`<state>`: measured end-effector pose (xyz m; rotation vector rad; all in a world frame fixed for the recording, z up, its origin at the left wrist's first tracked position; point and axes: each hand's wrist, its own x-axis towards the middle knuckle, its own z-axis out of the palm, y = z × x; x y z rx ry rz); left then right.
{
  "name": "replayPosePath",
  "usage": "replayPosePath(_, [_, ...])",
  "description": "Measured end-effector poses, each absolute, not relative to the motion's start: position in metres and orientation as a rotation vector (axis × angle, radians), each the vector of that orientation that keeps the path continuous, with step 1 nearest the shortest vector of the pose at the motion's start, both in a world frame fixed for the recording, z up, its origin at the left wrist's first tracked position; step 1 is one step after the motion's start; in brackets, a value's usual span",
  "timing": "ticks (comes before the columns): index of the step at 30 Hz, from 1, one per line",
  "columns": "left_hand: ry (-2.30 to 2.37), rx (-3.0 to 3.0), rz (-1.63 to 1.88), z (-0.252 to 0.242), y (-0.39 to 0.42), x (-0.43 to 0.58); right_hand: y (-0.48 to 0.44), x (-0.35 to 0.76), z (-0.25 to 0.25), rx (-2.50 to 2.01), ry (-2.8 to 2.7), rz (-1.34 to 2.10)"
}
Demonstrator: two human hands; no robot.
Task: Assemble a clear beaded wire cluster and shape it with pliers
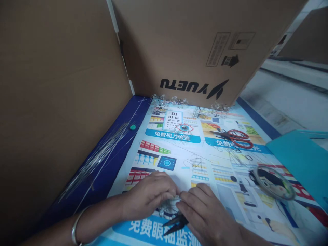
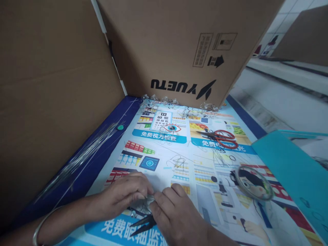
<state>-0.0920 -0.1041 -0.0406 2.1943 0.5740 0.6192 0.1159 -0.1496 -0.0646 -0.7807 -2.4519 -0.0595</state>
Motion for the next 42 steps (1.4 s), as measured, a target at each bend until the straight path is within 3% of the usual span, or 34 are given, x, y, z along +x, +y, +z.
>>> replayPosePath(21, [0.510, 2.496, 0.524, -0.039, -0.101, -0.095, -0.149, 0.116, -0.063, -0.761, -2.470, -0.073])
replayPosePath(37, [0.666, 2.049, 0.651, -0.041, -0.105, -0.097, -0.146, 0.121, -0.055, -0.754, -2.466, -0.007])
replayPosePath(42, [0.747, 1.981, 0.713, -0.045, -0.108, -0.099, -0.143, 0.137, -0.061, -0.948, -2.332, 0.070])
